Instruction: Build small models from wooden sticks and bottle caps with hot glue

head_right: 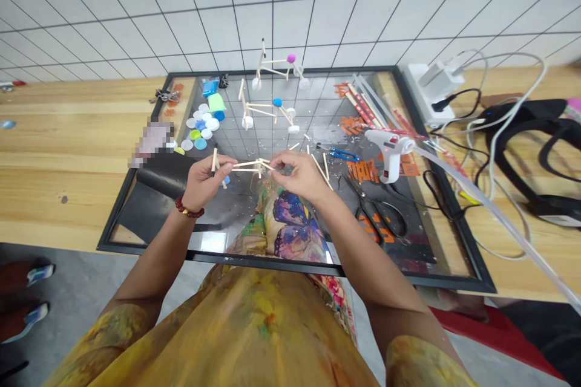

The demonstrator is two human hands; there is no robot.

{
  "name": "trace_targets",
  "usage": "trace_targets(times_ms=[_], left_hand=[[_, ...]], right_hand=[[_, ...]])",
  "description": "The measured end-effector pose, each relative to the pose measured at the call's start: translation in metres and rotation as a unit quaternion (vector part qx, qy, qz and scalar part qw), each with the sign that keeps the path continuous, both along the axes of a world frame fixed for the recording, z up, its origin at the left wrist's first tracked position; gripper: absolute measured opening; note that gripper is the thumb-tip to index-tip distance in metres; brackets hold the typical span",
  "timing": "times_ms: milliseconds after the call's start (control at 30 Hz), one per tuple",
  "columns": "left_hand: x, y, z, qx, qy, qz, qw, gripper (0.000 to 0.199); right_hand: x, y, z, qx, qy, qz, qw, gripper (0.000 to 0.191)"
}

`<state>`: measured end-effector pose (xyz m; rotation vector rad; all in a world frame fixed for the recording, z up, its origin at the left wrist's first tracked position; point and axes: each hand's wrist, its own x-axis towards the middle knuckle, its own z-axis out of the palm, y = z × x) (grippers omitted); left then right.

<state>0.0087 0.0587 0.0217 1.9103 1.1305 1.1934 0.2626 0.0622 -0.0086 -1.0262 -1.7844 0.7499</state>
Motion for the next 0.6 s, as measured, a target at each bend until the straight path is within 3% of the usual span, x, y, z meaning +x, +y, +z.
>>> trace_targets(times_ms=[333, 600], left_hand=[[0.003, 0.003, -0.003, -0.034, -0.026, 0.001, 0.999, 0.023], [0.006, 0.005, -0.004, -0.009, -0.031, -0.004, 0.999, 0.025]], right_hand=[[-0.002, 0.0, 0.008, 0.006, -0.034, -0.005, 0.999, 0.004], [-0.004, 0.0, 0.014, 0.023, -0.062, -0.004, 0.998, 0.005]])
